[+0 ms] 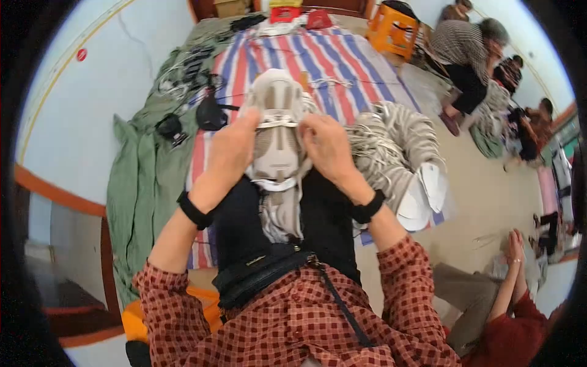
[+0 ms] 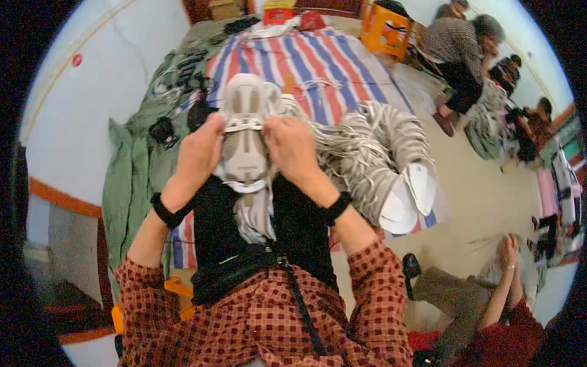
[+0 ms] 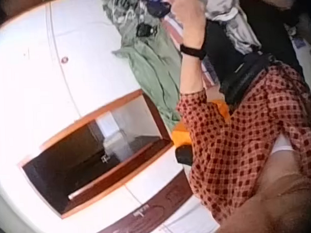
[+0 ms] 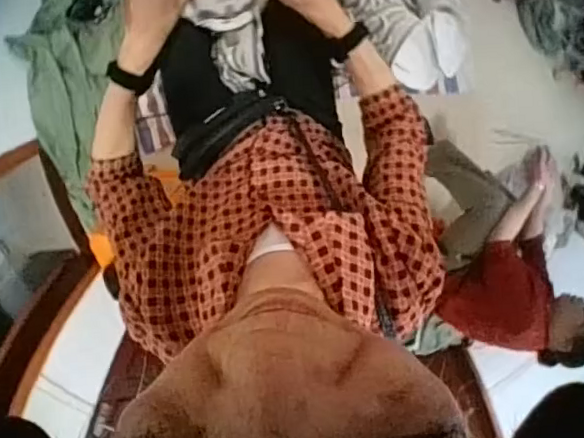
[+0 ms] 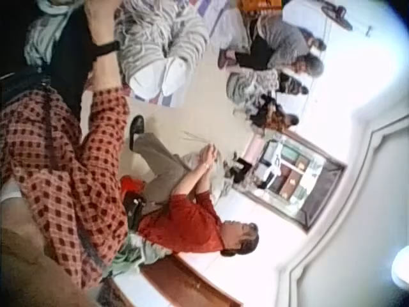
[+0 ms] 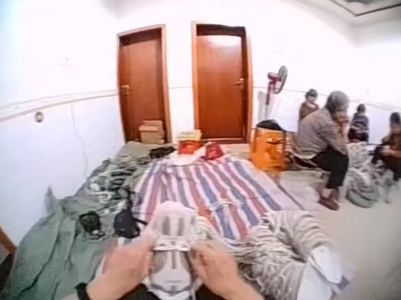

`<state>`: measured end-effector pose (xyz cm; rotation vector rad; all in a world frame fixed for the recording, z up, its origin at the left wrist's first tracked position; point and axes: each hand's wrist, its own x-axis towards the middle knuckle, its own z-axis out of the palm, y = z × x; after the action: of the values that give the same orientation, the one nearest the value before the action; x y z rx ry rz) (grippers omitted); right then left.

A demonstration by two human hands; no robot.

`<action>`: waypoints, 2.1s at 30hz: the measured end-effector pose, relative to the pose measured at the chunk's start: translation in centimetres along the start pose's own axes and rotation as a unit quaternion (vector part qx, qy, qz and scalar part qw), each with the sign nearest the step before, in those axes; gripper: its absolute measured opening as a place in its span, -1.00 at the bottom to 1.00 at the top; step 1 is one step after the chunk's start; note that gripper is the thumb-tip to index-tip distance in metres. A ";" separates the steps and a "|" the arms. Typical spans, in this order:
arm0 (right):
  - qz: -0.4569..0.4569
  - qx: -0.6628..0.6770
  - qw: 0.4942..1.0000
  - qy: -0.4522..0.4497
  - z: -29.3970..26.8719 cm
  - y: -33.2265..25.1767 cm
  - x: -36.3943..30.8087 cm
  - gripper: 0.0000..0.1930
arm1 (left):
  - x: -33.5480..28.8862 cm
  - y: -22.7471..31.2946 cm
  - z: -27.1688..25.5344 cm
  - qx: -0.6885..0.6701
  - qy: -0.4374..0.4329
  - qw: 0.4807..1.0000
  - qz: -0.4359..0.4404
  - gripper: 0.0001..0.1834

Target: Lacing a white athletic shoe in a shoe assembly area.

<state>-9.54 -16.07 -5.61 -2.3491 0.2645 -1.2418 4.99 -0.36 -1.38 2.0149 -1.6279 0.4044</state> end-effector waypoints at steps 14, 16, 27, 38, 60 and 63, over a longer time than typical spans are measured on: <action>-0.180 -0.481 0.781 -0.356 -0.1 -4.5 3.5 -0.85 | 2.2 3.2 1.2 0.358 -0.095 0.921 0.116 -0.88; -0.189 -0.499 0.786 -0.312 0.1 -4.1 3.4 -0.83 | 2.5 3.3 1.3 0.361 -0.092 0.920 0.122 -0.95; -0.316 -0.243 0.910 -0.117 0.4 2.3 4.0 -0.90 | 3.3 -0.6 0.6 0.078 -0.006 0.980 0.182 -0.84; -0.230 0.099 0.950 0.185 -3.6 -11.0 10.3 -0.83 | 1.9 5.0 -6.0 -0.234 0.091 0.968 -0.014 -0.78; 0.059 0.352 0.891 -0.280 -4.5 -6.1 -7.2 -0.85 | -4.7 12.4 -6.0 -0.405 -0.266 0.862 -0.147 -0.83; 0.344 0.425 0.704 -0.453 -8.9 -4.3 -11.0 -0.74 | -2.2 6.3 -3.7 -0.209 0.020 0.967 -0.147 -0.77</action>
<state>-23.38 -10.95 -7.25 -1.4869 0.1420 0.2390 -1.32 2.56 1.78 1.8639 -1.2362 -0.0105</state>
